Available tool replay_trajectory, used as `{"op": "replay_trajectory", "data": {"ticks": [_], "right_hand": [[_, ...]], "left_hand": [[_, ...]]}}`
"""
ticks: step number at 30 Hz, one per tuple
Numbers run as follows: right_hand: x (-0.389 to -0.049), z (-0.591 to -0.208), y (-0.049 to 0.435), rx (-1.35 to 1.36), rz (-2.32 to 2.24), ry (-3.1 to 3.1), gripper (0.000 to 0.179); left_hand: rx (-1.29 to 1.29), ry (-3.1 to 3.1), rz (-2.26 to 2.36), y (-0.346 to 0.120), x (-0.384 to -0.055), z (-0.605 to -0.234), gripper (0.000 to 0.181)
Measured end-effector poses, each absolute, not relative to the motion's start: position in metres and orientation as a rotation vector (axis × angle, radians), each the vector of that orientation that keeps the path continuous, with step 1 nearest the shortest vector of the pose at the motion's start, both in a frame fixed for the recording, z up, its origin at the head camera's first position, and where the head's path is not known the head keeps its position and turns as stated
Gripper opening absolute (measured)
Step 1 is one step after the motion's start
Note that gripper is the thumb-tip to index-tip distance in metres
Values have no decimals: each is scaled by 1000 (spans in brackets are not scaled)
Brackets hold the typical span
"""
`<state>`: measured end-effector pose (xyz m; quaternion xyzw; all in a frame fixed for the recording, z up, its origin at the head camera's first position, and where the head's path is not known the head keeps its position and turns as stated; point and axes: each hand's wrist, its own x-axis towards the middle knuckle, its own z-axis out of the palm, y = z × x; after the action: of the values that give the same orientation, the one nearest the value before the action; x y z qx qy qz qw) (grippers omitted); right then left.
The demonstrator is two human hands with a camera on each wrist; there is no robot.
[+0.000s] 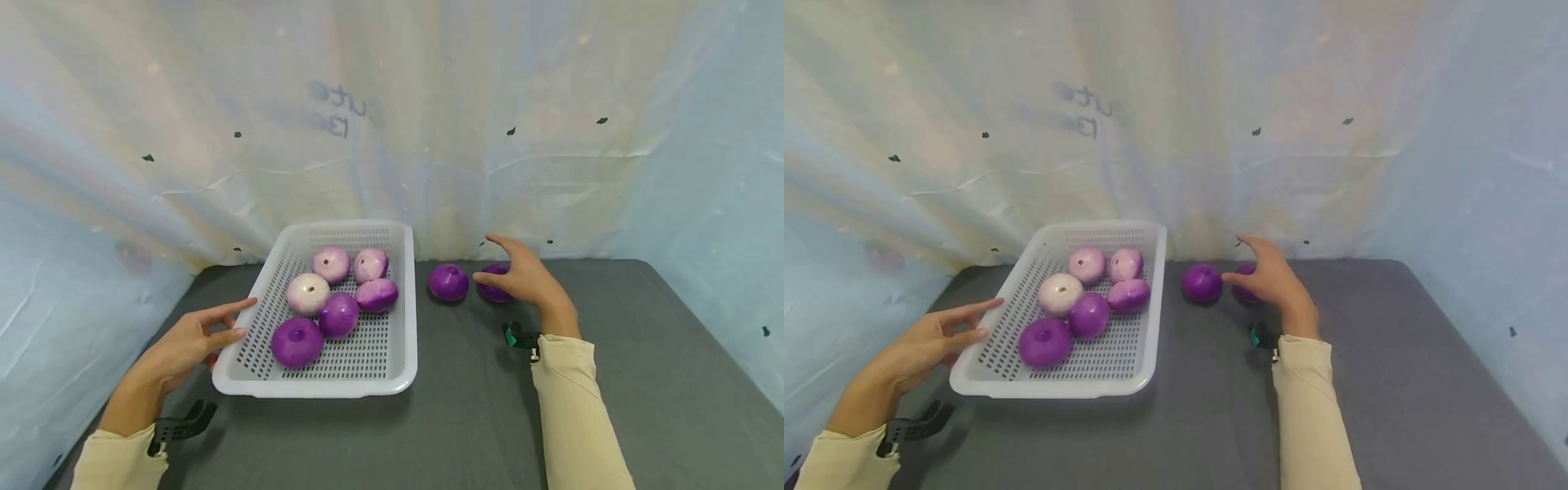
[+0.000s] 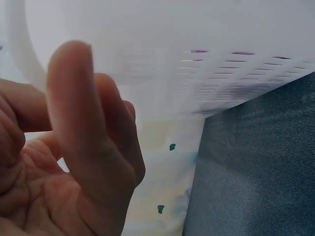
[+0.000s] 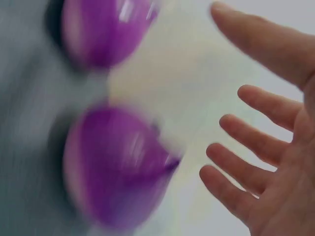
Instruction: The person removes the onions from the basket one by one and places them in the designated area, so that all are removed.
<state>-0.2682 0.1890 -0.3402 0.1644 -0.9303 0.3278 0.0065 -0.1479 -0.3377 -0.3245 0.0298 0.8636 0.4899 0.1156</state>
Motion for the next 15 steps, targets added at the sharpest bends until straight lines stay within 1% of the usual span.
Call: {"op": "replay_trajectory", "data": {"ticks": [6, 10, 15], "right_hand": [[-255, -319, 124, 828, 1041, -2773, 76], [-246, -315, 84, 1027, 1003, -2757, 70], [-244, -313, 40, 1226, 869, -2769, 63]], "left_hand": [[96, 2544, 1423, -338, -151, -324, 68], [94, 2545, 1409, -338, -151, -324, 68], [87, 2527, 1418, -340, -149, -326, 68]]}}
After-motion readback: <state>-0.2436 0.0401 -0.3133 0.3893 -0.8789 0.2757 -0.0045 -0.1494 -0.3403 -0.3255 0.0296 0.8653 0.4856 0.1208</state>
